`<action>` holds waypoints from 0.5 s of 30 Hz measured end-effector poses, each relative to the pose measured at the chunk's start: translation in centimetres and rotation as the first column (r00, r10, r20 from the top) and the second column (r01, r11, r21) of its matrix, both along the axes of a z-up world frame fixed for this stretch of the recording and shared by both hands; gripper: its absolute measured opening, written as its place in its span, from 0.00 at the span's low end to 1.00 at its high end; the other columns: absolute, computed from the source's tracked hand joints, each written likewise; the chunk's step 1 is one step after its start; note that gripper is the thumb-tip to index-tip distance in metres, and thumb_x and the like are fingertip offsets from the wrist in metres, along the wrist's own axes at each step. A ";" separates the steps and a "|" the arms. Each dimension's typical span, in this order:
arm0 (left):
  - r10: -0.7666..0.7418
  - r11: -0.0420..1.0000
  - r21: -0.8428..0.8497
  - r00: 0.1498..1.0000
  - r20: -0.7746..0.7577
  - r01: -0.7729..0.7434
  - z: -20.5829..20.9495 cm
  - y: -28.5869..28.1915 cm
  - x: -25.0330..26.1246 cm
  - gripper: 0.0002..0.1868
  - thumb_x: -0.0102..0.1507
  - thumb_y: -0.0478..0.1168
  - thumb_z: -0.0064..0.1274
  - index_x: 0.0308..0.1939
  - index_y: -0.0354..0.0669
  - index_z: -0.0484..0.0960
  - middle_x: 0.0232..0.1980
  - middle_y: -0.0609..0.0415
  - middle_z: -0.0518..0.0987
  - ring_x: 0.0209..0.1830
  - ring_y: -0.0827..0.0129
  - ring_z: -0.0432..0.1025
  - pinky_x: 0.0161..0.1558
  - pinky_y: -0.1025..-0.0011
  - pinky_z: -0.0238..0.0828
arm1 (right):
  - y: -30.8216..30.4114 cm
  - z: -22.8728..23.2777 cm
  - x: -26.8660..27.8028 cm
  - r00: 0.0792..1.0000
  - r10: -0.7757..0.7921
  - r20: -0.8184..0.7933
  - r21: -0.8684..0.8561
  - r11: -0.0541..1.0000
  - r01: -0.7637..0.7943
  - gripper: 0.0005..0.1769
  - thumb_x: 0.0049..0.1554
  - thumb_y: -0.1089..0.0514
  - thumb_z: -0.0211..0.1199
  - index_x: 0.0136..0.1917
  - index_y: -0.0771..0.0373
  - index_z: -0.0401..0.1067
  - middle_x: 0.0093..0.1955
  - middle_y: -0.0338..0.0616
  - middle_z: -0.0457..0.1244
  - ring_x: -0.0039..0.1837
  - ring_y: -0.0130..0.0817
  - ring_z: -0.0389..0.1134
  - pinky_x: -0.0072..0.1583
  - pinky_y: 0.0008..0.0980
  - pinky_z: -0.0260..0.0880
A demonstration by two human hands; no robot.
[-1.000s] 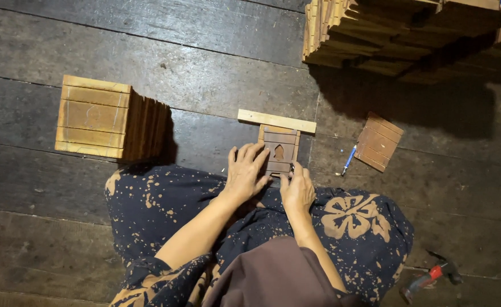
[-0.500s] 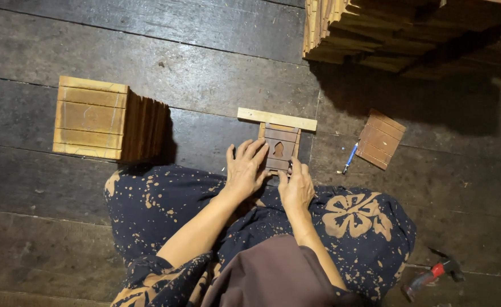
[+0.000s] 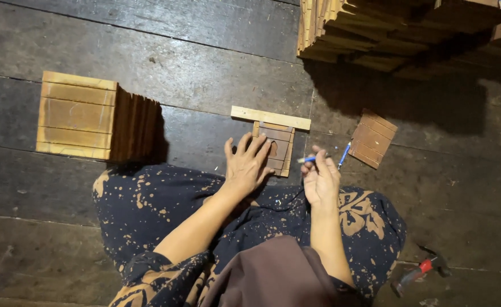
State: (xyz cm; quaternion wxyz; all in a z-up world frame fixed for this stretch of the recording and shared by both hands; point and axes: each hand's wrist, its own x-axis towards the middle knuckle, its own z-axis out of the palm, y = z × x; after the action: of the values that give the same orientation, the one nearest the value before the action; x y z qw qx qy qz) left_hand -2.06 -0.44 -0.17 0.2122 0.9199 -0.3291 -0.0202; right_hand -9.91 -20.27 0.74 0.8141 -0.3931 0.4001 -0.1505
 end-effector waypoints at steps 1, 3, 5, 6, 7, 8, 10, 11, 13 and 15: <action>0.000 1.000 0.001 1.000 -0.001 0.000 -0.1 0.0 0.0 0.37 0.57 0.58 0.61 0.67 0.50 0.74 0.70 0.54 0.68 0.73 0.52 0.54 0.67 0.38 0.36 | 0.1 -0.4 0.0 1.000 0.000 -0.001 0.001 1.000 0.000 0.17 0.64 0.50 0.64 0.60 0.63 0.73 0.41 0.40 0.67 0.41 0.26 0.70 0.42 0.20 0.72; 0.015 1.000 0.010 1.000 -0.018 -0.015 -0.2 0.0 0.0 0.38 0.56 0.59 0.62 0.68 0.52 0.73 0.71 0.57 0.69 0.74 0.53 0.54 0.67 0.37 0.36 | 0.2 -1.3 0.1 0.998 -0.052 0.016 0.038 0.998 0.052 0.14 0.61 0.58 0.66 0.59 0.65 0.74 0.47 0.49 0.71 0.47 0.33 0.75 0.48 0.27 0.80; 0.021 1.000 0.007 0.999 -0.026 -0.021 -0.6 -0.1 0.1 0.39 0.56 0.59 0.62 0.68 0.53 0.73 0.71 0.57 0.69 0.74 0.53 0.53 0.67 0.37 0.37 | 0.9 -1.5 0.9 0.995 -0.089 -0.043 -0.035 0.996 0.088 0.15 0.59 0.62 0.68 0.59 0.68 0.73 0.48 0.51 0.70 0.48 0.37 0.76 0.51 0.30 0.81; 0.024 1.000 0.004 0.999 -0.033 -0.024 -0.8 -0.1 0.0 0.39 0.56 0.59 0.62 0.68 0.53 0.73 0.71 0.58 0.68 0.74 0.52 0.53 0.67 0.38 0.37 | 1.3 -1.6 1.2 0.987 -0.131 -0.098 -0.109 0.987 0.120 0.17 0.56 0.67 0.70 0.59 0.71 0.73 0.50 0.53 0.70 0.49 0.41 0.77 0.53 0.32 0.83; 0.022 1.000 0.004 0.999 -0.035 -0.022 -0.7 -0.1 0.0 0.39 0.56 0.59 0.62 0.68 0.53 0.73 0.71 0.58 0.68 0.74 0.52 0.53 0.67 0.38 0.37 | 1.7 -2.2 1.6 0.986 -0.133 -0.100 -0.110 0.986 0.122 0.17 0.56 0.67 0.70 0.59 0.71 0.73 0.50 0.53 0.70 0.49 0.41 0.77 0.53 0.32 0.83; 0.025 1.000 0.002 0.999 -0.036 -0.025 -0.7 0.0 -0.1 0.39 0.56 0.59 0.62 0.68 0.54 0.73 0.71 0.58 0.69 0.74 0.52 0.54 0.66 0.38 0.38 | 2.0 -2.7 2.1 0.982 -0.153 -0.110 -0.151 0.979 0.136 0.18 0.56 0.67 0.70 0.60 0.72 0.73 0.51 0.54 0.69 0.50 0.41 0.77 0.54 0.32 0.83; 0.028 1.000 -0.002 0.999 -0.033 -0.028 -0.5 -0.1 0.1 0.38 0.55 0.59 0.63 0.68 0.54 0.73 0.71 0.58 0.69 0.74 0.52 0.54 0.66 0.38 0.39 | 2.1 -4.6 3.2 0.978 -0.174 -0.115 -0.194 0.970 0.149 0.19 0.57 0.67 0.70 0.60 0.73 0.72 0.52 0.55 0.69 0.51 0.41 0.76 0.55 0.32 0.82; 0.033 0.999 0.001 0.999 -0.039 -0.033 -0.3 -0.1 0.1 0.38 0.55 0.59 0.63 0.68 0.54 0.73 0.71 0.59 0.69 0.73 0.53 0.54 0.66 0.38 0.39 | 2.0 -5.9 3.7 0.976 -0.193 -0.103 -0.237 0.958 0.164 0.19 0.57 0.67 0.70 0.60 0.74 0.72 0.51 0.58 0.69 0.50 0.43 0.77 0.54 0.33 0.82; 0.041 0.999 0.007 0.998 -0.045 -0.040 -0.2 0.0 0.1 0.38 0.55 0.58 0.63 0.68 0.55 0.73 0.71 0.59 0.69 0.73 0.53 0.54 0.66 0.38 0.39 | 2.1 -7.4 4.4 0.974 -0.209 -0.091 -0.276 0.945 0.177 0.19 0.57 0.67 0.70 0.60 0.75 0.72 0.50 0.60 0.69 0.50 0.45 0.77 0.54 0.33 0.83; 0.036 0.999 0.025 0.998 -0.042 -0.035 -0.1 0.0 0.1 0.38 0.55 0.58 0.63 0.68 0.55 0.73 0.71 0.60 0.68 0.74 0.53 0.53 0.66 0.38 0.40 | 2.1 -7.6 4.7 0.977 -0.151 -0.150 -0.471 0.880 0.064 0.16 0.57 0.65 0.71 0.57 0.72 0.76 0.44 0.60 0.70 0.43 0.40 0.76 0.46 0.29 0.82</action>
State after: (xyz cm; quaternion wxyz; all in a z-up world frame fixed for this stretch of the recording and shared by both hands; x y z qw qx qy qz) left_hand -1.98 -0.44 -0.25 0.2085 0.9275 -0.3078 -0.0399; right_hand -5.22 -18.22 -6.86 0.6469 -0.5652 0.4466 -0.2502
